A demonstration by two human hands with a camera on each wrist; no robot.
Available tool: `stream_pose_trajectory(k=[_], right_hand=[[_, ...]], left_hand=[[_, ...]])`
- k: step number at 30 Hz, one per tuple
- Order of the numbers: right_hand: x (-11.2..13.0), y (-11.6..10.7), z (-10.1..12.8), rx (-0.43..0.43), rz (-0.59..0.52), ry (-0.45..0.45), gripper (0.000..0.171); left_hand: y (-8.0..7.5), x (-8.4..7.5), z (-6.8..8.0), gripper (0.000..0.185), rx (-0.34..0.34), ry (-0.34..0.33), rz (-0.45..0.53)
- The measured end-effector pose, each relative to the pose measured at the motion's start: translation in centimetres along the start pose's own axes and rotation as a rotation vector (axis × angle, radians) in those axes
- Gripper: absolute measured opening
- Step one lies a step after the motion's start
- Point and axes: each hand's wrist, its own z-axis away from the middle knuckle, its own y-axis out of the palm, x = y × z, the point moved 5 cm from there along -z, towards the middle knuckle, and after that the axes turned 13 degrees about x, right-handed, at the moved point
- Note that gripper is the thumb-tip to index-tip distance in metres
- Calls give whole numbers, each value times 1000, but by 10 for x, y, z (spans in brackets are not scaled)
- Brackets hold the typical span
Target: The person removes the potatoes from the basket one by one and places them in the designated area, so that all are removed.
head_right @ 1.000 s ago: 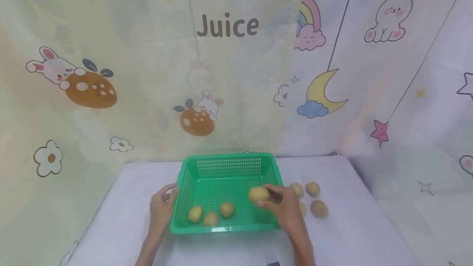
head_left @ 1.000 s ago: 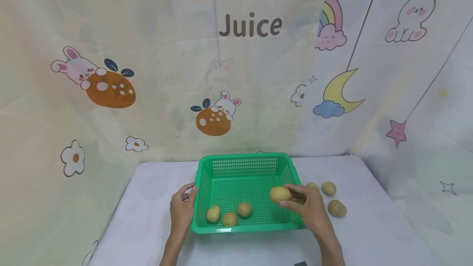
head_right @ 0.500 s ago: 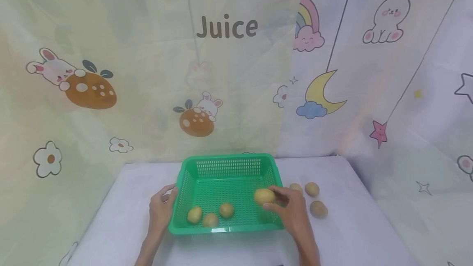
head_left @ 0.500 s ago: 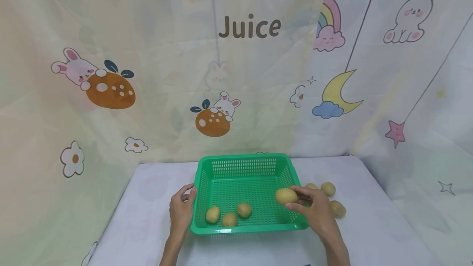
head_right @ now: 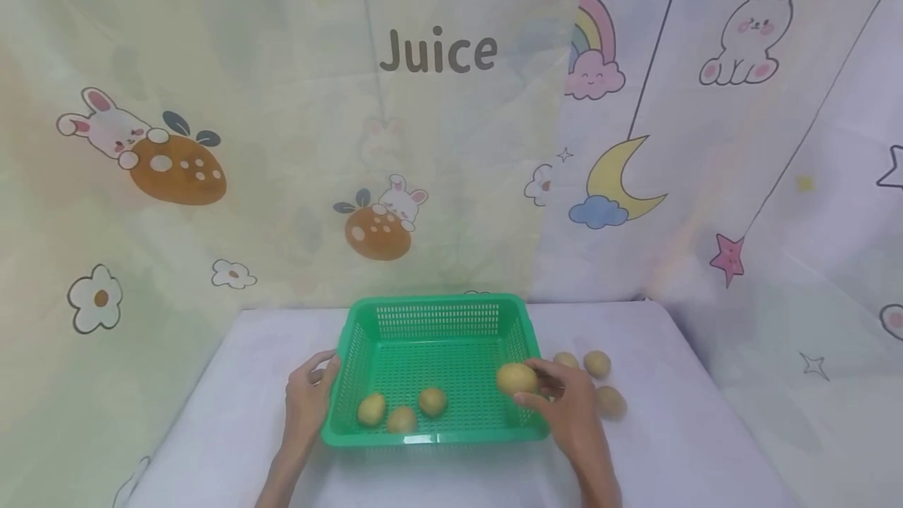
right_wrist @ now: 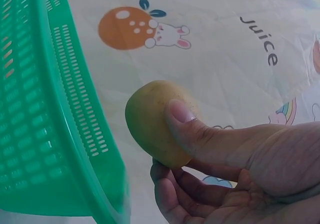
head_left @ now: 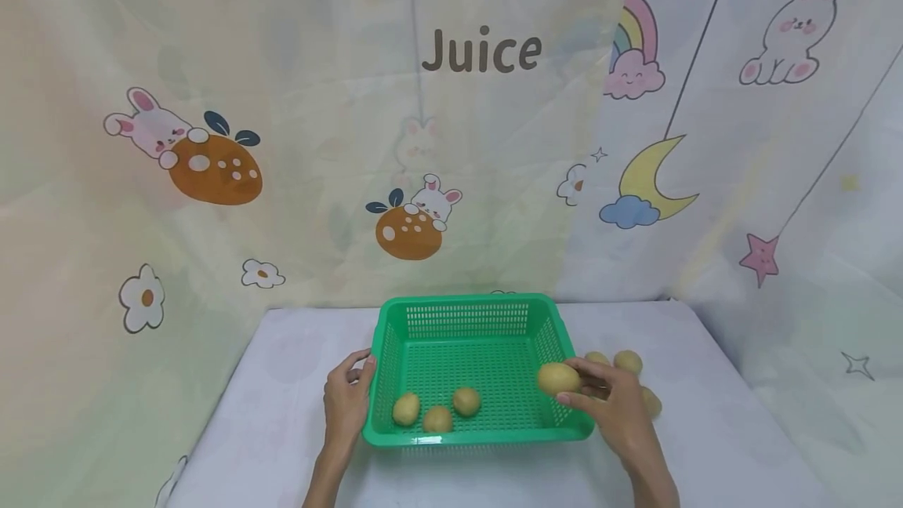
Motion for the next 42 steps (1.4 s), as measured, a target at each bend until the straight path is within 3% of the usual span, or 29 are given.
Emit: stream_pose_trajectory(k=[12,32,42], right_hand=[[3,-10,7,-54,20,-69,52],[-23,-37,19,-132,112,80,60],[-32,-46,25,-159,89,117,61]], left_hand=[[-1,1,0,40,-12,-6,-12],[0,3,-1,40,-8,-7,-13],[-1,2,-1,41,1,-10,-11]])
